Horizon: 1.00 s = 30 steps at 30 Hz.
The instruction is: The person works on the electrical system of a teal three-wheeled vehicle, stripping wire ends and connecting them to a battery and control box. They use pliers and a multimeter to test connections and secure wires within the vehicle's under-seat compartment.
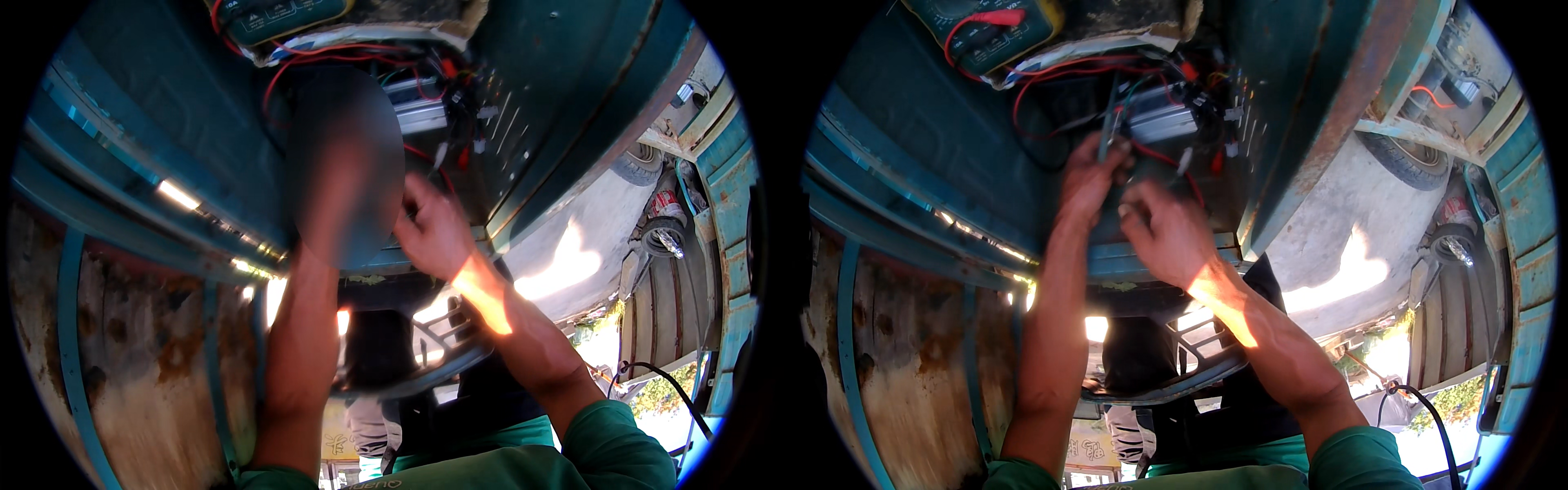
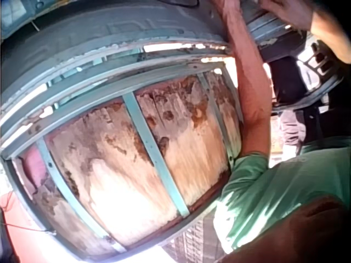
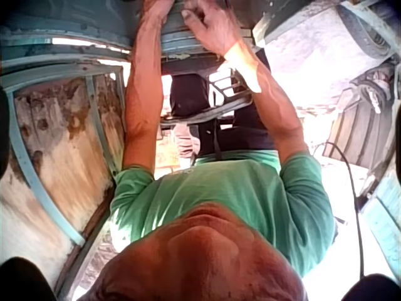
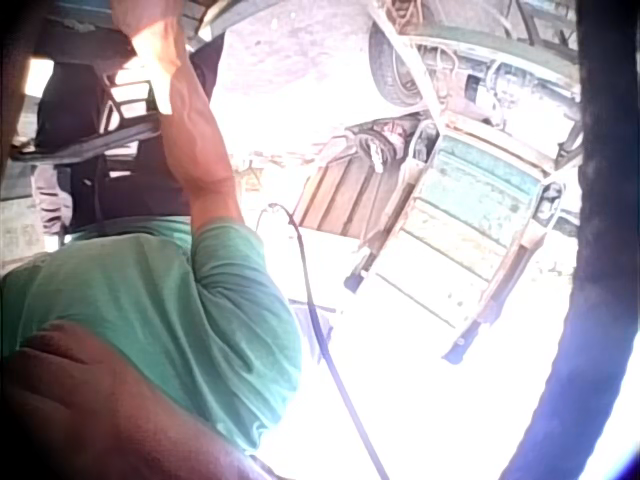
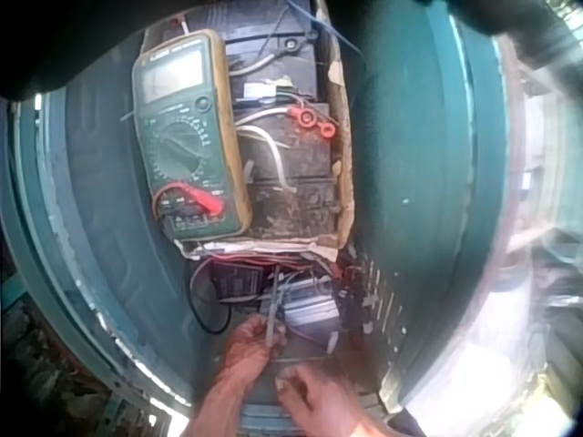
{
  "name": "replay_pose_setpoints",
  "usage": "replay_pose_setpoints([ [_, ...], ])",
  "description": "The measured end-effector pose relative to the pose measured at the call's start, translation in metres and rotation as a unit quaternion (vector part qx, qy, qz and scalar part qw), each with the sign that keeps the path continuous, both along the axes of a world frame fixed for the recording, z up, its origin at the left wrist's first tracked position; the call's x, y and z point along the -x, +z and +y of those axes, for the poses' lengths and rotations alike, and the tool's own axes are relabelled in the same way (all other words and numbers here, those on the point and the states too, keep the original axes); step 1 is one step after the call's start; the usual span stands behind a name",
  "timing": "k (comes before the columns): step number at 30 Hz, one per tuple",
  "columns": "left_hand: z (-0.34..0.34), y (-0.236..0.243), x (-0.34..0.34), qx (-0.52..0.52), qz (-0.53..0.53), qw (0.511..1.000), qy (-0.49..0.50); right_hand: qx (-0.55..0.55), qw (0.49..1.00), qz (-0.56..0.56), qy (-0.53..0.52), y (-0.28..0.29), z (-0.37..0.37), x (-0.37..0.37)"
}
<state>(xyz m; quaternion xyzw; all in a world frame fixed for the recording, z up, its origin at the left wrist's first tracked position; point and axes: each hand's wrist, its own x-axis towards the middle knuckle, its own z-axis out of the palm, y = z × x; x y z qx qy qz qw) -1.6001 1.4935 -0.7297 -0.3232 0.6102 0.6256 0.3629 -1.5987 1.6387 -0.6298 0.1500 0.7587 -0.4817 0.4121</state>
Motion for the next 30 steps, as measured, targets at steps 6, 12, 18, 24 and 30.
replay_pose_setpoints([
  [6, -0.011, -0.019, -0.017, 0.039, 0.061, 0.997, -0.038, 0.012, 0.997, 0.043, 0.056, 0.014, 0.006, -0.004],
  [12, 0.005, 0.012, 0.016, 0.075, -0.058, 0.994, -0.047, 0.0, 0.989, 0.119, 0.092, 0.02, 0.015, -0.01],
  [18, 0.01, 0.013, 0.015, 0.157, 0.031, 0.984, -0.073, -0.031, 0.974, 0.19, 0.121, 0.015, 0.007, -0.015],
  [24, 0.013, 0.009, 0.014, 0.19, 0.124, 0.972, -0.064, -0.06, 0.966, 0.217, 0.126, 0.014, 0.004, -0.017],
  [30, 0.011, 0.012, 0.012, 0.142, 0.113, 0.979, -0.094, -0.088, 0.961, 0.213, 0.154, 0.018, 0.001, -0.018],
])
